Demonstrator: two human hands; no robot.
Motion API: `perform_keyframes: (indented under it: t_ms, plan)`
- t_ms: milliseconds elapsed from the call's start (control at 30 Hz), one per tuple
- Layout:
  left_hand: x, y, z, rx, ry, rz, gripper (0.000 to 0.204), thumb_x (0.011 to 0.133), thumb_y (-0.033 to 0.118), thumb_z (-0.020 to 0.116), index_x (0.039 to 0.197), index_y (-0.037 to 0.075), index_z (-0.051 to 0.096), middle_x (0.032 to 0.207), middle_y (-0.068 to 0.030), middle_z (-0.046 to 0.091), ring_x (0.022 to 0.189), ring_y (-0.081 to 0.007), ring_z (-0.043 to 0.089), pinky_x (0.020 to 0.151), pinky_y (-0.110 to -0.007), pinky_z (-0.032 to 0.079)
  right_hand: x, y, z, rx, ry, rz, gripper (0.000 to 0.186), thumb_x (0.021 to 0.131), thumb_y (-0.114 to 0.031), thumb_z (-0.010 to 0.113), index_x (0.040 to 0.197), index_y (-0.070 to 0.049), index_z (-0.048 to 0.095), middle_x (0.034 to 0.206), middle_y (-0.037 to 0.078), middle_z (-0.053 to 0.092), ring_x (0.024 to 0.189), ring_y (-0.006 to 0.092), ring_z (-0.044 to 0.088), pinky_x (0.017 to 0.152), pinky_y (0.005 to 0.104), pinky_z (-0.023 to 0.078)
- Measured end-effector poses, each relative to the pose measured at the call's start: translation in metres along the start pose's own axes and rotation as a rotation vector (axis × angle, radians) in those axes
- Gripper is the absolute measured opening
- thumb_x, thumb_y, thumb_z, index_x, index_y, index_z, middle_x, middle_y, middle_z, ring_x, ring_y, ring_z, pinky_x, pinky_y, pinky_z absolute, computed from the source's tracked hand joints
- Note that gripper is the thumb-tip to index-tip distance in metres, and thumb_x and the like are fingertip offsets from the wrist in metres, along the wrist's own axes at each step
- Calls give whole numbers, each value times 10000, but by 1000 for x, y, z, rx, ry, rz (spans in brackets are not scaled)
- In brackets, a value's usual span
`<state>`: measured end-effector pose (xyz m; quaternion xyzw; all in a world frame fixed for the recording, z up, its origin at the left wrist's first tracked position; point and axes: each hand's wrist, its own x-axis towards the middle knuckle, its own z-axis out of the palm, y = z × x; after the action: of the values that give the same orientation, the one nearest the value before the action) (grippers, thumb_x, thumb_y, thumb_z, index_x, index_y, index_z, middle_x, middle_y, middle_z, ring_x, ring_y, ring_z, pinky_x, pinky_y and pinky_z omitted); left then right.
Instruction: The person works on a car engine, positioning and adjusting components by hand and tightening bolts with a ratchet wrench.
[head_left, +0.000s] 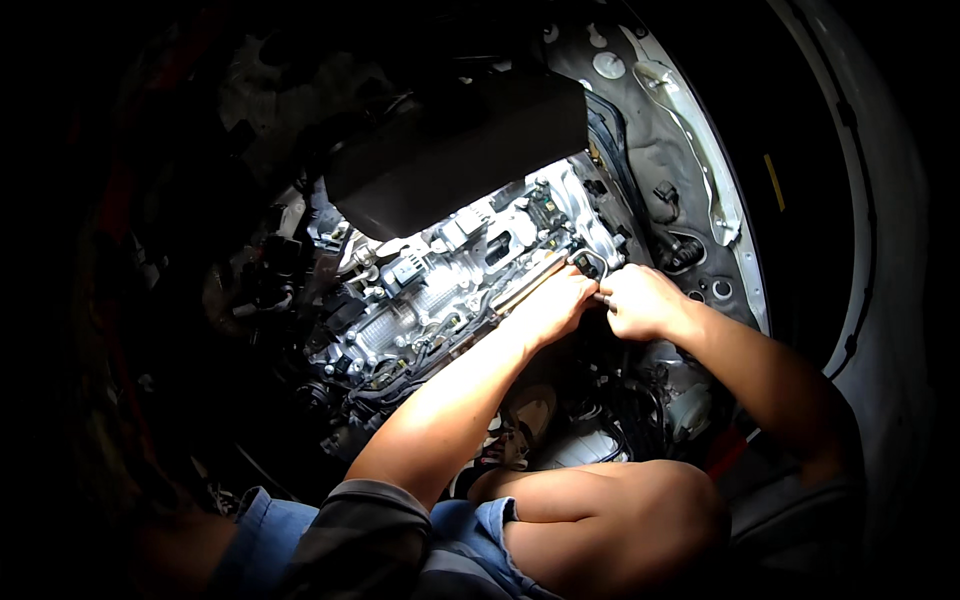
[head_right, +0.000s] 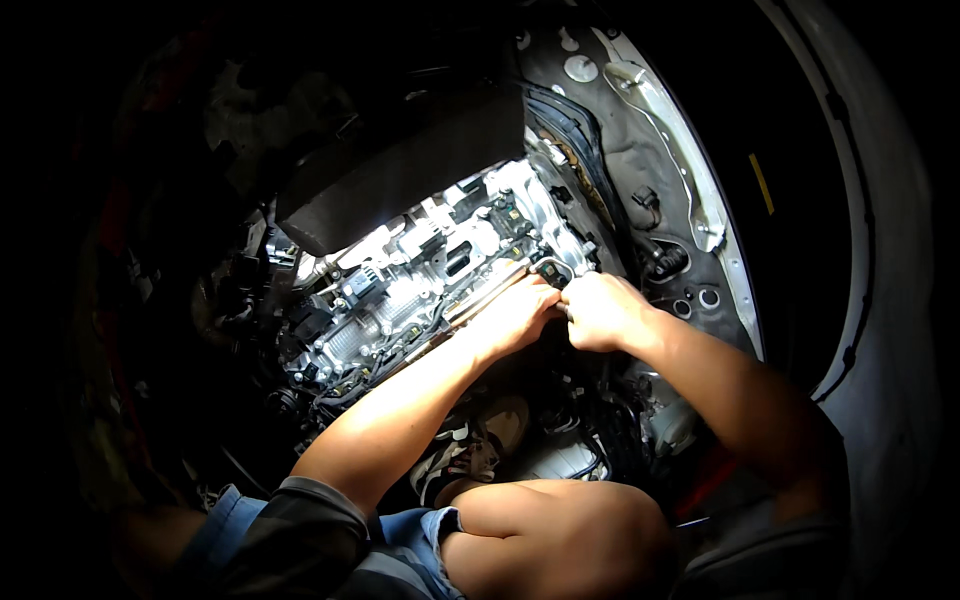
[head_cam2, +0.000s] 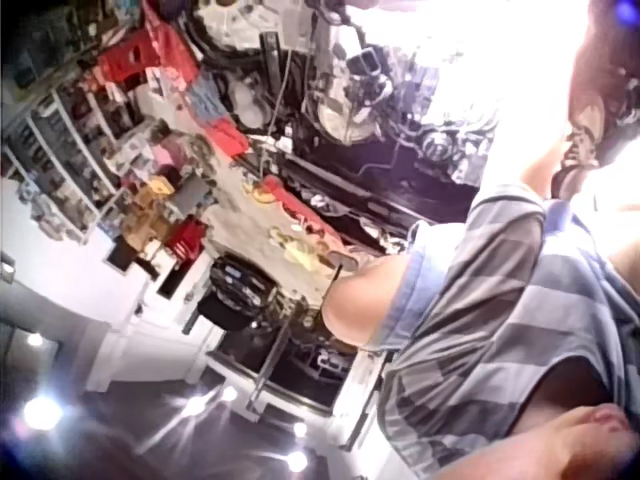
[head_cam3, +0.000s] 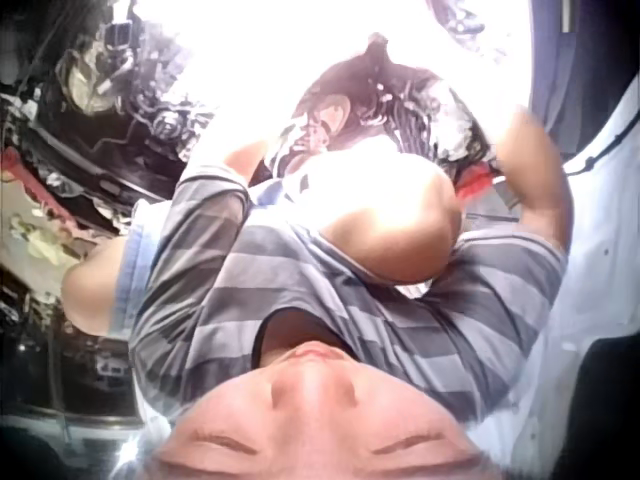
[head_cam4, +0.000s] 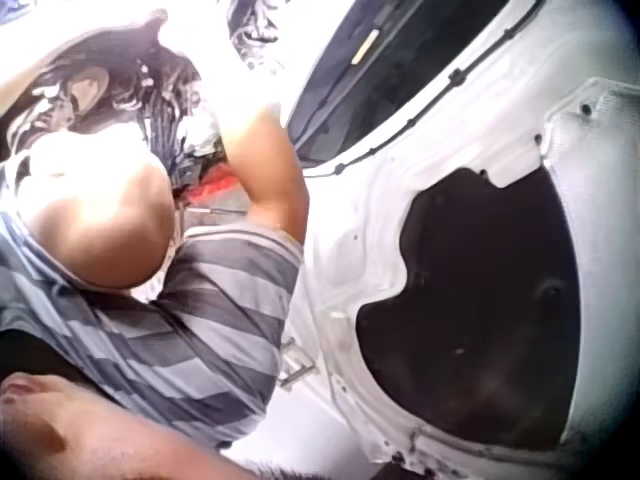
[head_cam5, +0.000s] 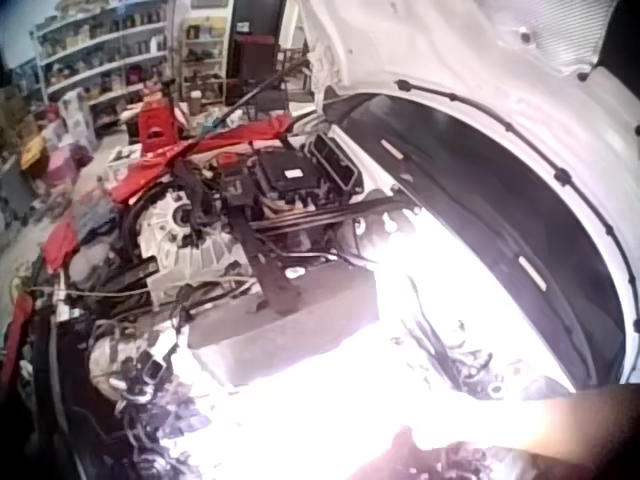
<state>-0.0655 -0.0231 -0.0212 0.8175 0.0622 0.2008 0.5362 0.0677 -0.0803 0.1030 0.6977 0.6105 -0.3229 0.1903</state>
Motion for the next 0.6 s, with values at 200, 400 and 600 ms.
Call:
perform_keyframes:
  t_ms: [200, 400, 600]
  plan:
    - [4, -1, -3, 22, -41, -80, 60, 806, 71, 588, 854, 62, 623, 849, -125, 623, 883, -303, 577, 811, -400, 449, 10, 2, 0, 833, -219, 594, 131, 763, -147, 676, 792, -20, 658, 671, 116, 625, 524, 226, 601, 469, 392, 478]
    - [-2, -5, 2, 41, -21, -26, 142, 803, 101, 616, 925, 72, 683, 889, -129, 656, 915, -305, 597, 841, -392, 441, -1, 0, -1, -109, 22, -5, 163, 702, -149, 623, 835, -66, 666, 745, 186, 666, 698, 356, 657, 664, 411, 548]
    - [2, -11, -3, -17, 9, -57, 77, 810, 110, 595, 834, 50, 636, 852, -154, 645, 845, -334, 600, 752, -409, 450, 14, -2, 2, 988, -226, 648, 105, 804, -140, 641, 725, -76, 612, 562, 8, 489, 421, 147, 448, 443, 315, 406]
